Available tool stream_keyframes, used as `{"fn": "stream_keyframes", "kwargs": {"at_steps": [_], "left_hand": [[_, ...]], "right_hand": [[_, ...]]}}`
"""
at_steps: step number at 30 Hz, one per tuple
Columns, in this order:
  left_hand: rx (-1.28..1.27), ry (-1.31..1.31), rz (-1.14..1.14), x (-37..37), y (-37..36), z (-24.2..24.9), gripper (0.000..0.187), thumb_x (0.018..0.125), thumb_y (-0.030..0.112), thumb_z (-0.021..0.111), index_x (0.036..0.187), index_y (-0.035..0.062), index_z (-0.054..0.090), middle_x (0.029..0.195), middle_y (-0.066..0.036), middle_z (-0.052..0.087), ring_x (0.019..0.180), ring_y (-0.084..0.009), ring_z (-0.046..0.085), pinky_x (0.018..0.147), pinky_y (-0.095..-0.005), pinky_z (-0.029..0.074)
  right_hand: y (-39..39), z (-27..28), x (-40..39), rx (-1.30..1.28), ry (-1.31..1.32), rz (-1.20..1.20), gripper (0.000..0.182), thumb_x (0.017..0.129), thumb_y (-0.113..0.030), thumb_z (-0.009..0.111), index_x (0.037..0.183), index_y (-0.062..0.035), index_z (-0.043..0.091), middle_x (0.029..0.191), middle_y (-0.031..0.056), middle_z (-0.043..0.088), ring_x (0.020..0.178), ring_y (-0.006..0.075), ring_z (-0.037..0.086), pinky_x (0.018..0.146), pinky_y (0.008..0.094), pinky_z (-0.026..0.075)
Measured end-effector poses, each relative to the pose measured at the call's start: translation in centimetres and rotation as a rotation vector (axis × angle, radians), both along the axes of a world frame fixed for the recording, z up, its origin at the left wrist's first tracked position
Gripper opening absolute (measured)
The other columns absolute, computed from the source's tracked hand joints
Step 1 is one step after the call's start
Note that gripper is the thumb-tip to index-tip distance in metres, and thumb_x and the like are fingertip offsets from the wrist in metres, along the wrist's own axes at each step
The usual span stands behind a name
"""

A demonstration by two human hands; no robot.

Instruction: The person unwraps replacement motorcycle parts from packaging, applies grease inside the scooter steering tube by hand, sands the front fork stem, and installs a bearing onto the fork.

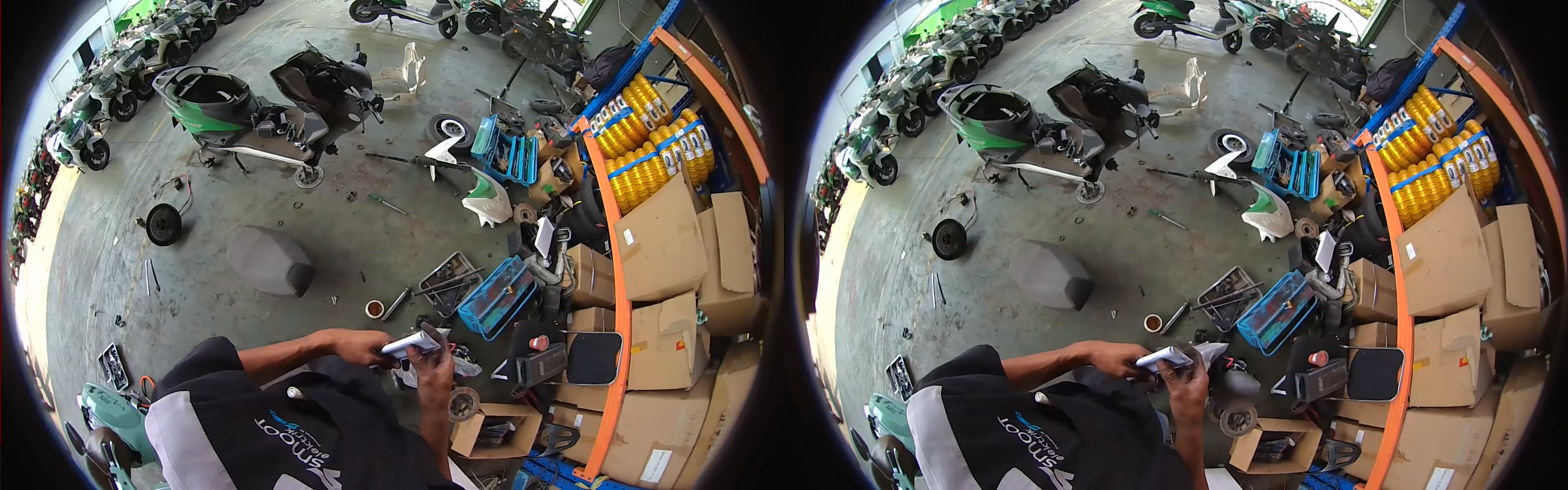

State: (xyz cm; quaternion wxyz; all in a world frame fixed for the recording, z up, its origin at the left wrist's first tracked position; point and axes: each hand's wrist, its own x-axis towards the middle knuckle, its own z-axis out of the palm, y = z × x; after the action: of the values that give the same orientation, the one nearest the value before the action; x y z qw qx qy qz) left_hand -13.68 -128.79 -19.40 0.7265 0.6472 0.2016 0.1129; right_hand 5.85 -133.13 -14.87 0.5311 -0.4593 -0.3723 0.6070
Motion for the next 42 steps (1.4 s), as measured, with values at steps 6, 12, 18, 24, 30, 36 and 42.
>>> {"fn": "stream_keyframes", "kwargs": {"at_steps": [6,12,18,24,30,36,42], "left_hand": [[0.384,0.155,0.370,1.2,0.0,0.9,0.048,0.087,0.007,0.062,0.132,-0.0033,0.049,0.108,-0.027,0.067,0.102,-0.0458,0.064,0.088,-0.0488,0.051],[0.562,0.250,0.412,2.3,-0.5,-1.0,0.054,0.091,0.016,0.063,0.139,-0.0019,0.046,0.114,-0.027,0.066,0.108,-0.0480,0.062,0.090,-0.0505,0.050],[0.209,0.189,0.205,2.6,0.6,1.3,0.059,0.100,0.025,0.062,0.147,-0.0014,0.039,0.106,-0.024,0.070,0.096,-0.0422,0.067,0.083,-0.0470,0.050],[0.336,0.325,0.010,4.1,0.7,0.4,0.048,0.099,0.024,0.061,0.138,0.0015,0.046,0.088,-0.026,0.068,0.084,-0.0447,0.065,0.075,-0.0510,0.049],[0.479,0.287,-0.043,5.3,1.2,1.2,0.037,0.095,0.023,0.064,0.124,0.0014,0.059,0.081,-0.025,0.067,0.078,-0.0463,0.063,0.070,-0.0529,0.048],[0.554,0.369,-0.235,4.3,2.2,-0.3,0.029,0.097,0.022,0.063,0.116,0.0014,0.061,0.080,-0.026,0.066,0.077,-0.0468,0.063,0.068,-0.0529,0.048],[0.528,0.364,-0.141,3.1,2.6,2.0,0.027,0.096,0.016,0.060,0.118,0.0012,0.058,0.081,-0.026,0.067,0.077,-0.0467,0.064,0.069,-0.0524,0.049]], "right_hand": [[-0.2,1.6,-2.4,0.199,-0.502,0.049,0.033,0.102,-0.017,0.064,0.127,0.0026,0.055,0.113,0.0116,0.069,0.103,0.0192,0.065,0.092,0.0334,0.052],[-0.1,-1.5,-2.0,0.100,-0.501,-0.062,0.038,0.100,-0.019,0.065,0.130,0.0029,0.055,0.116,0.0186,0.067,0.108,0.0253,0.066,0.093,0.0368,0.051],[0.0,-3.2,3.2,-0.040,-0.142,0.059,0.037,0.100,-0.008,0.063,0.135,0.0011,0.058,0.117,0.0086,0.069,0.108,0.0150,0.064,0.094,0.0304,0.051],[-1.4,-2.2,5.2,-0.079,-0.096,-0.124,0.037,0.089,-0.016,0.080,0.117,0.0019,0.065,0.099,0.0046,0.071,0.095,0.0120,0.065,0.086,0.0288,0.054],[-2.4,-2.7,7.4,-0.224,-0.500,0.062,0.041,0.082,-0.025,0.086,0.113,-0.0051,0.067,0.091,0.0056,0.070,0.088,0.0146,0.065,0.079,0.0310,0.052],[-1.6,0.0,5.7,0.595,-1.264,0.290,0.045,0.077,-0.016,0.081,0.120,-0.0090,0.069,0.107,0.0037,0.071,0.109,0.0288,0.063,0.093,0.0436,0.050],[-0.9,-1.1,6.9,0.219,-1.129,0.500,0.036,0.086,-0.014,0.071,0.122,-0.0087,0.068,0.105,0.0123,0.071,0.095,0.0342,0.069,0.078,0.0449,0.055]]}}
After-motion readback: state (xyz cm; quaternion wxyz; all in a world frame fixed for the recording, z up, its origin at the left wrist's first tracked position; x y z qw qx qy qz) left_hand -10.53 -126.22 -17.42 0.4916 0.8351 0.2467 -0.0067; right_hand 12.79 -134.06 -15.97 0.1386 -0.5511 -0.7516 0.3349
